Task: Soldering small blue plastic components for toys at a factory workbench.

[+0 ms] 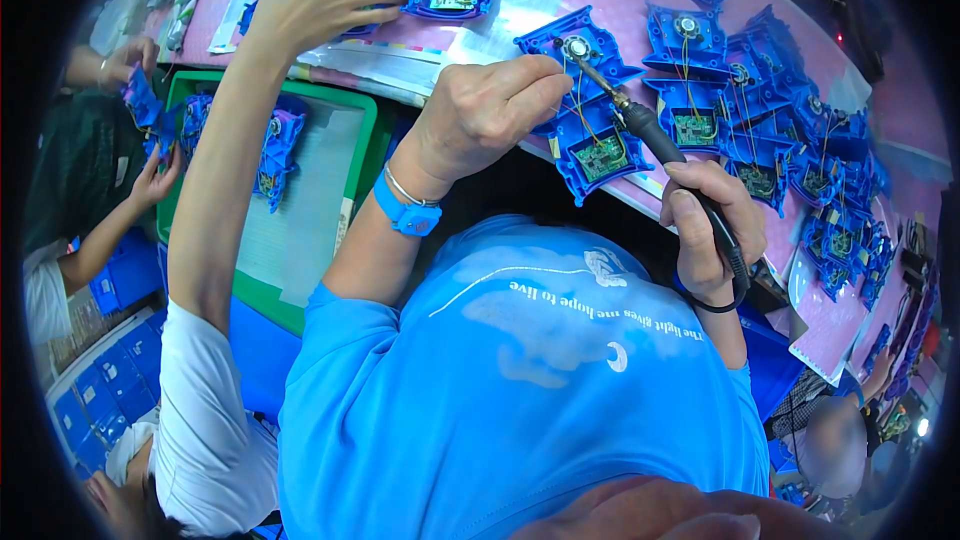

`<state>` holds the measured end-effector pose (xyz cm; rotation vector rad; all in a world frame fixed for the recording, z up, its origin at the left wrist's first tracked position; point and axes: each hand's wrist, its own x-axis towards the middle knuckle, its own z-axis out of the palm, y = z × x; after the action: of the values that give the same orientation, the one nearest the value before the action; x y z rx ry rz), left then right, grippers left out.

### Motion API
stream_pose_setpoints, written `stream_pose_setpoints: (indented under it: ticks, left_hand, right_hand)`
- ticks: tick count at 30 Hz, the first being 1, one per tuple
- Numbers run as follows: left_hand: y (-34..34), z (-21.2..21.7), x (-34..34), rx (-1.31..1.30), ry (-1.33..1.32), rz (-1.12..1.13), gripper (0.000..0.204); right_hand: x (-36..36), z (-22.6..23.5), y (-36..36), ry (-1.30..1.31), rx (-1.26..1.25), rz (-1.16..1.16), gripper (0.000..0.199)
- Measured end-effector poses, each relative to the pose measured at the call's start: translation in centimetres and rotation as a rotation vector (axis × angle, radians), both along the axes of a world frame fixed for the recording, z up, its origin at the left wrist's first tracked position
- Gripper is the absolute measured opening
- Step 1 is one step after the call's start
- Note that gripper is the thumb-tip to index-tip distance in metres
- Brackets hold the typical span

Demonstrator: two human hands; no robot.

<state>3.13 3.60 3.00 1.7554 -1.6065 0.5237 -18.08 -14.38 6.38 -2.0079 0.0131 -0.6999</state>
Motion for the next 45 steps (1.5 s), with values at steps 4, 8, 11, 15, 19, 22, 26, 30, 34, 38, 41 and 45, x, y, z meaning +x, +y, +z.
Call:
stream_pose_setpoints:
  ticks: [4,8,11,15,19,22,26,30,34,38,41,45]
  left_hand:
    - [-0.07,0.16,0.0,0.02,0.006,-0.01,0.028]
    - [-0.09,0.11,0.01,0.044,0.007,-0.004,0.028]
    - [-0.1,0.06,-0.08,0.05,0.019,0.004,0.027]
    - [-0.11,0.14,-0.15,0.058,0.018,0.011,0.027]
    - [-0.05,-0.05,-0.18,0.047,0.013,0.024,0.026]
    - [-0.08,-0.09,-0.2,0.045,0.01,0.026,0.024]
    - [-0.16,-0.14,-0.11,0.037,0.001,0.024,0.022]
    - [-0.2,-0.14,-0.02,0.035,0.019,0.02,0.022]
    - [-0.21,-0.02,0.08,0.056,0.041,0.006,0.024]
    - [-0.15,0.0,0.13,0.062,0.046,0.002,0.026]
    - [-0.02,0.13,-0.07,0.058,0.084,0.008,0.026]
    - [-0.02,0.24,-0.11,0.062,0.083,-0.002,0.026]
  right_hand:
    - [0.16,-0.08,0.02,0.016,0.009,0.0,0.023]
    - [0.21,0.01,0.3,0.063,0.056,-0.073,0.021]
    - [0.21,-0.06,0.26,0.075,0.05,-0.077,0.022]
    - [0.27,-0.31,0.21,0.057,0.068,-0.071,0.022]
    - [0.22,-0.22,0.27,0.05,0.073,-0.063,0.022]
    - [-0.09,-0.09,0.33,-0.014,0.1,-0.046,0.021]
    - [0.03,-0.01,0.37,-0.079,0.145,-0.049,0.021]
    - [0.06,-0.3,0.31,-0.094,0.153,-0.062,0.021]
    - [0.03,-0.26,0.28,-0.065,0.167,-0.06,0.021]
    - [-0.02,-0.49,0.12,-0.081,0.143,-0.039,0.023]
    - [-0.25,-0.44,0.02,-0.078,0.114,0.002,0.025]
    - [-0.1,-0.46,0.33,-0.102,0.176,-0.054,0.021]
